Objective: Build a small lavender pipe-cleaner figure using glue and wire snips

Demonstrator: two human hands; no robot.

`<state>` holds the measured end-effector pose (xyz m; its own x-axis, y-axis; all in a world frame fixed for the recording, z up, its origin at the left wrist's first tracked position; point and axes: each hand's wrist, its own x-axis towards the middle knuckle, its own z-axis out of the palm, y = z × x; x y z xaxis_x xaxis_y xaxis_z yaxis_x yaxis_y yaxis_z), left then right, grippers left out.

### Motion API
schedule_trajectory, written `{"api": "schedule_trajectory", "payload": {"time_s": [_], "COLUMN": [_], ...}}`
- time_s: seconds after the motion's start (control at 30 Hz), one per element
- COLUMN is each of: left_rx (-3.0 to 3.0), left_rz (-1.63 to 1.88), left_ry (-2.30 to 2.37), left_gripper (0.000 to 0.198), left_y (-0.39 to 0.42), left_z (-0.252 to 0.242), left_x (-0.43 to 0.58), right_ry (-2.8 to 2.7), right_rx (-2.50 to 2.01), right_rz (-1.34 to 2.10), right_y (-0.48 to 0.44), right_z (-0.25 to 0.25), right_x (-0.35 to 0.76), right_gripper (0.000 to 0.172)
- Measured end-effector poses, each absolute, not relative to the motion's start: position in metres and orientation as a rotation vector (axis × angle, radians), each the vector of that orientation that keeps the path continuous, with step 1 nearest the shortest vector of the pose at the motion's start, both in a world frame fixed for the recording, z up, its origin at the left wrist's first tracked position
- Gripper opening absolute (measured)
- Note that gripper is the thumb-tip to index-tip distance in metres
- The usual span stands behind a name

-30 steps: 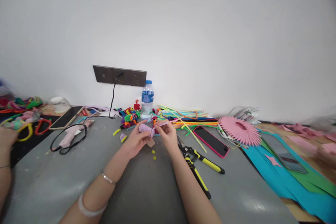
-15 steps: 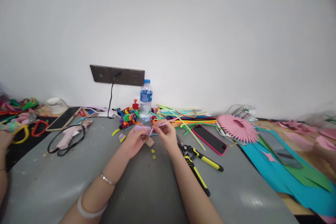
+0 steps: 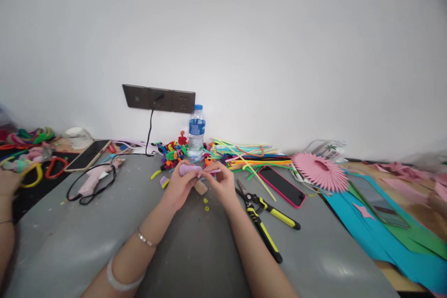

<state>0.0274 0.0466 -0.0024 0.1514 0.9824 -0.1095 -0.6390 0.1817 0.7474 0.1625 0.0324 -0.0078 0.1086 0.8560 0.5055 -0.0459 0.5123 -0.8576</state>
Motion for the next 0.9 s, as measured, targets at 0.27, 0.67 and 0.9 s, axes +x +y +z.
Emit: {"api": "schedule_trajectory", "payload": {"time_s": [0.27,0.67,0.9], "left_rx": [0.733,0.596,0.490], "left_rz": [1.109,1.098,1.173], "left_ry": [0.636,0.538,0.514], "left_gripper": [0.043,0.042,0.039], "left_y": [0.0374,0.0375,0.0394], "left_z": [0.0064,0.0053,0.0037], "left_x": [0.0293,0.0286,0.0296], "right_ry": [-1.109,-1.116,-1.220], "right_rx": [-0.782,-0.819,-0.914], "right_rz": [0.834,0.862,0.817], "right_y": [0.0406,0.0429,0.0411], "right_z": [-0.0136,-0.0121,-0.0128], "right_x": [0.1675,0.1691,0.1660], "right_gripper": [0.015,0.021,0.017]}}
